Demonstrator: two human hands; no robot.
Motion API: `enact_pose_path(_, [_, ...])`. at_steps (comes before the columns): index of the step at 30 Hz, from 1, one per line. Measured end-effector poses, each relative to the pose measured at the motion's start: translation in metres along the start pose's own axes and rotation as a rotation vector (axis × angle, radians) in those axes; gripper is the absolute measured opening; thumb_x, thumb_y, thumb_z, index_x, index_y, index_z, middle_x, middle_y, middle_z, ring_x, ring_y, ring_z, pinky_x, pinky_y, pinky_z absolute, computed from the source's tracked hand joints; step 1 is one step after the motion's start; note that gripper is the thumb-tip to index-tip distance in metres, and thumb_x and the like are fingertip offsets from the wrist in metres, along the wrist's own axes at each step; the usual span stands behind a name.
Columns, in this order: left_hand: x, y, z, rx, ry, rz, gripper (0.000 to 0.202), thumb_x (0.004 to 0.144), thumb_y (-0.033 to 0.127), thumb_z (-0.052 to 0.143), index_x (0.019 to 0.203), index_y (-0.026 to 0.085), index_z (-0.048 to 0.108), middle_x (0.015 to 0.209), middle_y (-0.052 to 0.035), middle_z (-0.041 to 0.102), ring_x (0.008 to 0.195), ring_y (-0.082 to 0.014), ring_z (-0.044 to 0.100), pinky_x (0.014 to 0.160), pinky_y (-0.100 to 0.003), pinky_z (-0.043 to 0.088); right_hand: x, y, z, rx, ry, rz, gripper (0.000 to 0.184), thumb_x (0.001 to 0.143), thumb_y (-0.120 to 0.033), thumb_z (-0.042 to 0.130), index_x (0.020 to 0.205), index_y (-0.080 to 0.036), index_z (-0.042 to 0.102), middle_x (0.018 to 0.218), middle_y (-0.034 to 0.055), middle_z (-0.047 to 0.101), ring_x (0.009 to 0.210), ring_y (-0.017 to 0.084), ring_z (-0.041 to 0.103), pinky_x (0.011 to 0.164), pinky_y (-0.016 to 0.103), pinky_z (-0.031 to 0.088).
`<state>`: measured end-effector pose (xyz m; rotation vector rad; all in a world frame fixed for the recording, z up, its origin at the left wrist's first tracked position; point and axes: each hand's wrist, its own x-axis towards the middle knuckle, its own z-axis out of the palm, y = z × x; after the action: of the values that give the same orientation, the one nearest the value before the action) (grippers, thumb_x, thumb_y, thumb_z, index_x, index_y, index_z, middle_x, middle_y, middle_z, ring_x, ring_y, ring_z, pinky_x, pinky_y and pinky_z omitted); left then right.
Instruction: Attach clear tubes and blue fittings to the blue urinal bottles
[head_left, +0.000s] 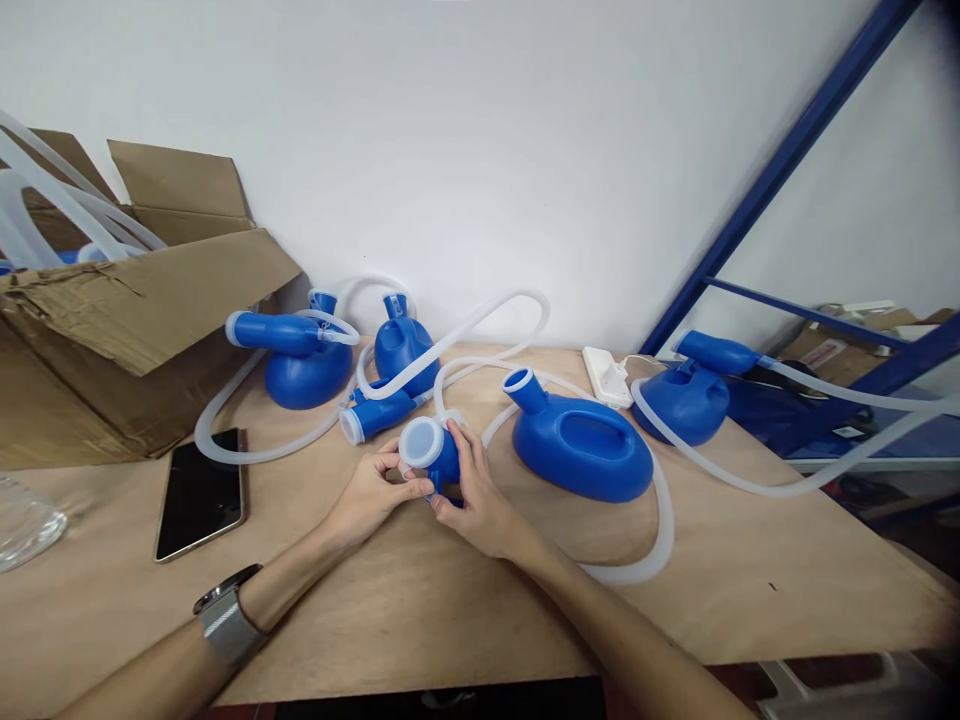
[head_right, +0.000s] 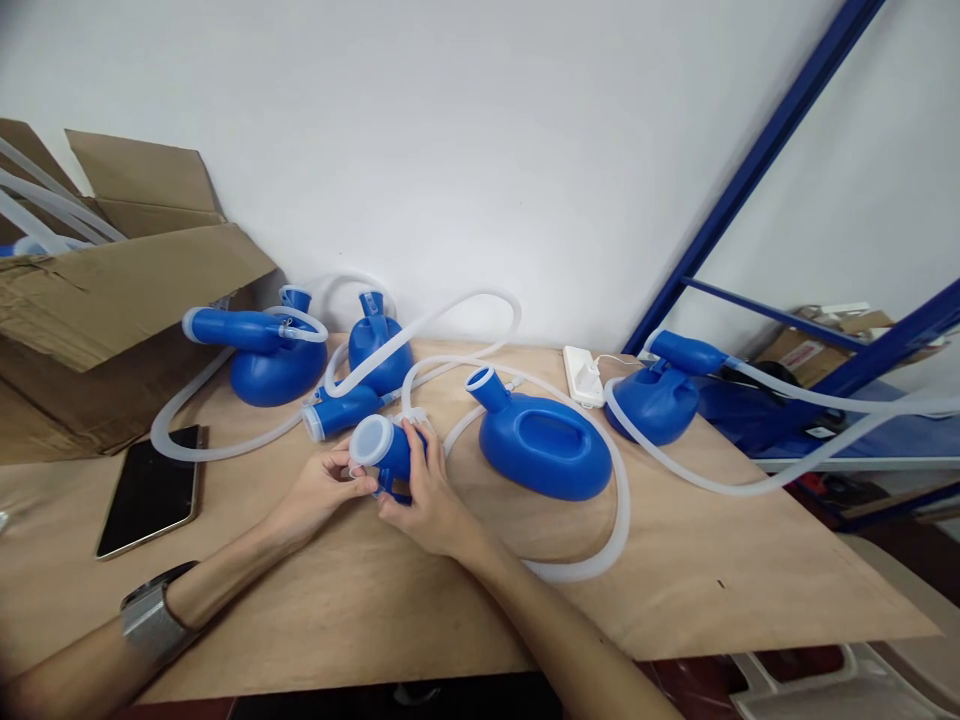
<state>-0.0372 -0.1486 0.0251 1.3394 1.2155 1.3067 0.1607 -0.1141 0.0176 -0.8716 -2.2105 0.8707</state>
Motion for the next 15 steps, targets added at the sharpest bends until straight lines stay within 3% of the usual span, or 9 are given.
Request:
enact_pose_path(3, [0.004, 0.003, -0.01, 0.004, -0.121, -0.03, 0.03, 0.065, 0.045, 0.091, 0.071, 0.018, 0.078, 0.116, -0.0089, 0.069, 0.093, -0.0222, 0.063, 0.07, -0.03, 0.053, -0.001, 0.0, 0.0, -0.011, 0.024, 0.002, 0.098, 0.084, -0.026, 0.066, 0.164, -0.02, 0.01, 0.166, 0.0187, 0.017, 0.16, 0.034, 0.013, 0.13, 0.057, 0.018])
enact_pose_path(6, [0.007, 0.007, -0.018, 0.04, -0.238, -0.074, 0.031, 0.067, 0.044, 0.09, 0.084, 0.02, 0.082, 0.126, -0.0095, 0.068, 0.082, -0.0184, 0.063, 0.048, -0.022, 0.042, -0.002, -0.001, -0.002, -0.01, 0.007, 0.006, 0.097, 0.086, -0.028, 0.065, 0.164, -0.021, 0.008, 0.167, 0.018, 0.016, 0.16, 0.034, 0.013, 0.129, 0.057, 0.019])
enact_pose_path(8, [0.007, 0.009, -0.019, 0.075, -0.235, -0.033, 0.027, 0.068, 0.042, 0.089, 0.081, 0.02, 0.081, 0.117, -0.0087, 0.07, 0.081, -0.018, 0.063, 0.048, -0.021, 0.042, -0.001, -0.003, -0.004, -0.023, 0.005, 0.003, 0.097, 0.085, -0.028, 0.065, 0.164, -0.02, 0.009, 0.167, 0.0182, 0.017, 0.159, 0.034, 0.015, 0.129, 0.056, 0.02])
enact_pose_path(12, [0.004, 0.009, -0.012, 0.115, -0.145, 0.096, 0.027, 0.072, 0.04, 0.086, 0.069, 0.018, 0.069, 0.087, -0.0041, 0.071, 0.083, -0.0193, 0.064, 0.066, -0.027, 0.051, -0.001, -0.005, -0.005, -0.022, 0.016, -0.002, 0.099, 0.08, -0.026, 0.066, 0.164, -0.019, 0.013, 0.164, 0.0189, 0.023, 0.158, 0.034, 0.02, 0.129, 0.055, 0.021])
enact_pose_path(15, [0.001, 0.006, -0.006, 0.132, -0.118, 0.094, 0.035, 0.077, 0.043, 0.083, 0.067, 0.018, 0.06, 0.082, -0.0025, 0.069, 0.076, -0.0178, 0.062, 0.065, -0.027, 0.05, -0.001, -0.006, -0.003, -0.029, 0.04, -0.004, 0.098, 0.079, -0.025, 0.066, 0.163, -0.02, 0.015, 0.162, 0.0189, 0.027, 0.156, 0.035, 0.023, 0.128, 0.057, 0.022])
